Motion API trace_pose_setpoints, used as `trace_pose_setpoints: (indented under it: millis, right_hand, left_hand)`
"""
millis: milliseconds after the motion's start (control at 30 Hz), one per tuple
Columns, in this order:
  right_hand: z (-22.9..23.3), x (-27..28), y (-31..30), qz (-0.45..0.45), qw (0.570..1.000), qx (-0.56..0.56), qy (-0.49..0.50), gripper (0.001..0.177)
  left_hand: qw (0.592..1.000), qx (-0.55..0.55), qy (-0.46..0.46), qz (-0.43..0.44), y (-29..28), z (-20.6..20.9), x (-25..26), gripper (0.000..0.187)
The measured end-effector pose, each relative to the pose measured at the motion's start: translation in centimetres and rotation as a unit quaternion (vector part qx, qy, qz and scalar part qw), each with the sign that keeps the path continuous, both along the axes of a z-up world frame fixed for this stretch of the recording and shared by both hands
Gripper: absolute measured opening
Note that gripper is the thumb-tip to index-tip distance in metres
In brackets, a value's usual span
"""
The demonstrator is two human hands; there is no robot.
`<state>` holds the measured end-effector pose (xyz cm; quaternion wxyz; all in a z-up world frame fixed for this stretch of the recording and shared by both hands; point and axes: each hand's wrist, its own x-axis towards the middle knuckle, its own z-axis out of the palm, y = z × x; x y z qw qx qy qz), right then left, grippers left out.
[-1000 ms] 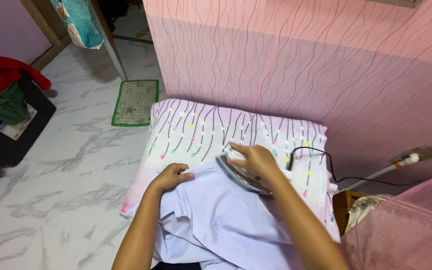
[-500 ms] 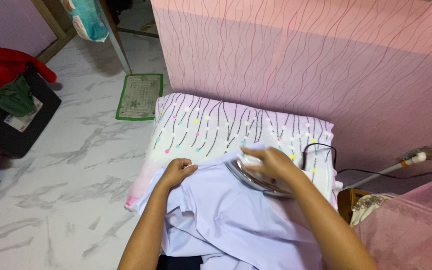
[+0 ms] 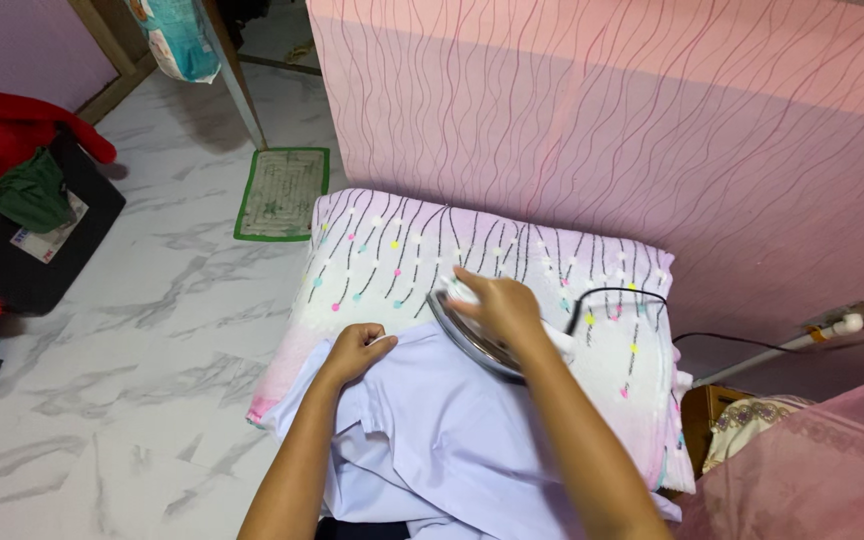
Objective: The person irons a light purple shirt on a padded surface. They repeatedly smooth the fabric, move the iron across the body, sleeves, and collar, and reposition the shirt to reach different areas. The shirt remains on the ironing surface throughout the clip.
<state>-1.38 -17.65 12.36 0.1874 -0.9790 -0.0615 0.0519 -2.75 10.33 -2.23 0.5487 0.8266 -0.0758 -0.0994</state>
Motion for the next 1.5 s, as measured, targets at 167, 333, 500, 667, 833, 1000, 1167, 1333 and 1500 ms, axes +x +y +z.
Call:
trace_pose_setpoints:
  millis: [167,333,500,667,833,1000,1167,1333,1500]
  right_hand:
    - [1.2,2.5,2.1,0.024,0.992,0.065,-0.104,0.064]
    - [3.1,-1.6,-2.3,-0.032,0.982,0.127,0.135,0.066]
    - [3.6,-6.0,-8.4,0.122,0.986,0.047,0.099,0.068]
    - [1.6,-7.6,-9.5,0.075,0.997,-0.006,0.012,0.066]
    - [-0.2,-3.3,-4.3,0.031,0.995,0.006,-0.090,0.066]
    - [-0.8,2.0,0.1,0.066,0.996,-0.027,-0.049,0.070]
    - [-0.9,3.6,-3.4,0.051,0.994,-0.046,-0.081,0.071]
    - [0.4,3.0,-9.5,-0.024,0.995,-0.079,-0.057,0.068]
    - [1.2,2.7,-14.0,-0.166,0.983,-0.021,0.069,0.073]
  left_hand:
    - [0.999,0.020,-0.032,0.010,-0.1,-0.3,0.0,0.039]
    - [1.000,-0.013,-0.019,0.012,-0.2,-0.4,-0.1,0.041]
    - [1.000,0.000,0.004,0.013,-0.2,-0.2,-0.5,0.040]
    - [1.000,0.008,0.000,0.010,-0.4,0.7,-0.5,0.038]
    - [1.000,0.022,0.010,0.017,-0.3,0.6,-0.4,0.039]
    - [1.000,0.001,-0.005,0.018,-0.5,0.0,-0.4,0.039]
    - [1.000,-0.010,0.005,0.027,-0.3,-0.1,-0.6,0.039]
    - [0.999,-0.040,0.005,0.021,-0.5,0.2,-0.9,0.038]
    - [0.999,-0.004,0.008,0.036,-0.7,0.7,-1.0,0.040]
